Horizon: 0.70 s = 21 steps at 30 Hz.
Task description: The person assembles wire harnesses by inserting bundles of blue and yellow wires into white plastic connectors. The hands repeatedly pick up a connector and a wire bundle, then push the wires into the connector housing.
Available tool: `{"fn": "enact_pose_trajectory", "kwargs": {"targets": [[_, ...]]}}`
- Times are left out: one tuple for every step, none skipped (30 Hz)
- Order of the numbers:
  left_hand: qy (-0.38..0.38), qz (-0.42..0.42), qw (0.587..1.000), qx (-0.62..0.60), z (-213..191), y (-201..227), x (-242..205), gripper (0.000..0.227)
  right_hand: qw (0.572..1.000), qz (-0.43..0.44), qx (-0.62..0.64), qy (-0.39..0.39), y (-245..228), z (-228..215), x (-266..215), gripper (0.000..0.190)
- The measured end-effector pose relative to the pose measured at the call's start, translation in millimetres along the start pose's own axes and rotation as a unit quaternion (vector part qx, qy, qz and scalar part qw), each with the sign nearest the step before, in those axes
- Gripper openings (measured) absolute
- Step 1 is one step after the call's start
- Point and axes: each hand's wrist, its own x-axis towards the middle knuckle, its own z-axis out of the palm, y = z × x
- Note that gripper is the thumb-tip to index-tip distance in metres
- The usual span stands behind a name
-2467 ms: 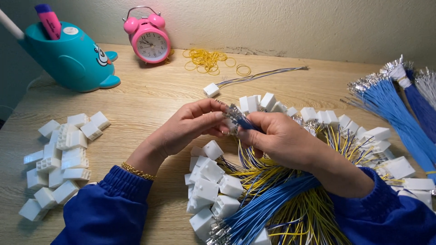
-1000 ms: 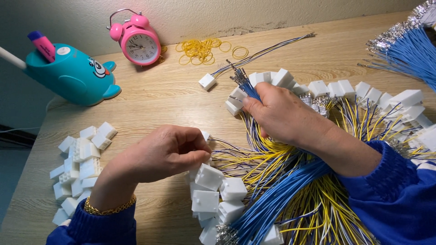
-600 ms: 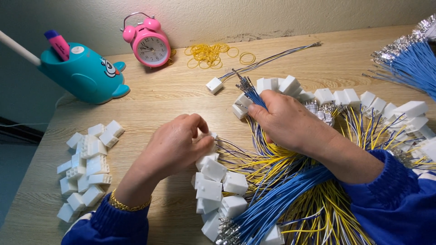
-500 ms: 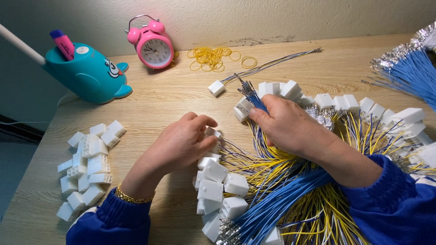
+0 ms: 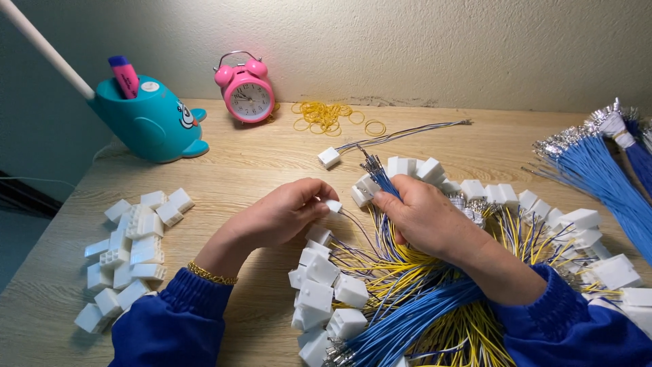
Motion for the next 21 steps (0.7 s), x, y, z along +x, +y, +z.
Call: {"fn": "enact_pose_trajectory", "kwargs": {"targets": [[0.001, 0.002, 1.000, -0.002, 3.9, -6.1, 7.0, 0.023, 1.000, 0.000, -0.003, 0.001, 0.8, 0.4, 0.8, 0.033], [-0.013, 0.013, 0.996, -0.088, 8.7, -12.2, 14.5, 0.023, 1.000, -0.001, 0.003, -0.001, 2.3, 0.6, 1.4, 0.033], [-0.027, 0.024, 0.984, -0.174, 13.7, -18.4, 22.2, 0.022, 1.000, -0.002, 0.009, -0.003, 4.0, 0.9, 2.3, 0.033], [-0.027, 0.027, 0.983, -0.177, 13.5, -19.0, 24.3, 0.022, 1.000, -0.001, 0.006, -0.002, 4.8, 1.7, 2.2, 0.033], [-0.017, 0.027, 0.975, -0.222, 13.3, -19.9, 26.4, 0.022, 1.000, -0.006, 0.021, 0.001, 5.6, 2.6, 2.3, 0.032], [-0.006, 0.025, 0.964, -0.266, 12.6, -21.0, 27.7, 0.022, 0.999, -0.012, 0.037, 0.004, 6.4, 4.3, 2.5, 0.030], [-0.006, 0.026, 0.963, -0.268, 14.4, -22.9, 29.4, 0.022, 0.999, -0.011, 0.034, 0.003, 3.4, 3.8, 0.6, 0.030], [-0.007, 0.011, 0.952, -0.304, 16.2, -25.4, 30.1, 0.022, 0.999, -0.010, 0.032, 0.004, 0.5, 4.3, -1.6, 0.028], [-0.007, -0.005, 0.940, -0.340, 18.0, -28.0, 30.7, 0.021, 0.999, -0.009, 0.030, 0.005, -2.4, 4.9, -3.8, 0.027], [-0.007, -0.006, 0.939, -0.343, 20.5, -26.8, 30.1, 0.021, 1.000, -0.007, 0.028, 0.003, -1.7, 6.1, -3.3, 0.027], [0.003, -0.015, 0.930, -0.368, 22.8, -25.5, 29.3, 0.020, 0.999, -0.003, 0.041, -0.002, -1.1, 7.2, -3.0, 0.026], [0.013, -0.023, 0.920, -0.392, 24.5, -23.7, 28.9, 0.019, 0.999, 0.001, 0.053, -0.007, -1.0, 7.9, -2.4, 0.025], [0.014, -0.023, 0.919, -0.394, 25.3, -22.3, 27.5, 0.019, 0.999, 0.002, 0.050, -0.009, -1.0, 8.8, -3.4, 0.025], [0.013, -0.022, 0.913, -0.408, 25.9, -20.5, 26.4, 0.020, 0.999, 0.005, 0.054, -0.007, -0.9, 9.7, -4.5, 0.024], [0.012, -0.022, 0.906, -0.422, 26.6, -18.4, 25.4, 0.021, 0.998, 0.008, 0.057, -0.005, -0.6, 10.2, -5.8, 0.024], [0.013, -0.021, 0.906, -0.423, 27.5, -17.4, 24.9, 0.021, 0.998, 0.008, 0.056, -0.006, 0.8, 11.4, -4.5, 0.024], [0.009, -0.020, 0.903, -0.429, 28.4, -16.2, 24.5, 0.022, 0.999, 0.007, 0.054, -0.003, 2.3, 12.4, -3.2, 0.023], [0.006, -0.020, 0.901, -0.434, 29.0, -15.2, 23.8, 0.023, 0.999, 0.006, 0.053, 0.001, 3.8, 13.9, -2.0, 0.022], [0.006, -0.021, 0.900, -0.435, 29.0, -15.5, 23.7, 0.023, 0.999, 0.006, 0.052, 0.000, 2.7, 13.5, -1.9, 0.022], [0.006, -0.019, 0.900, -0.436, 29.0, -15.6, 23.7, 0.024, 0.999, 0.001, 0.039, 0.014, 1.9, 13.1, -1.7, 0.022], [0.007, -0.018, 0.899, -0.436, 29.1, -15.8, 23.8, 0.026, 0.999, -0.005, 0.027, 0.028, 1.1, 12.6, -1.6, 0.023]]}}
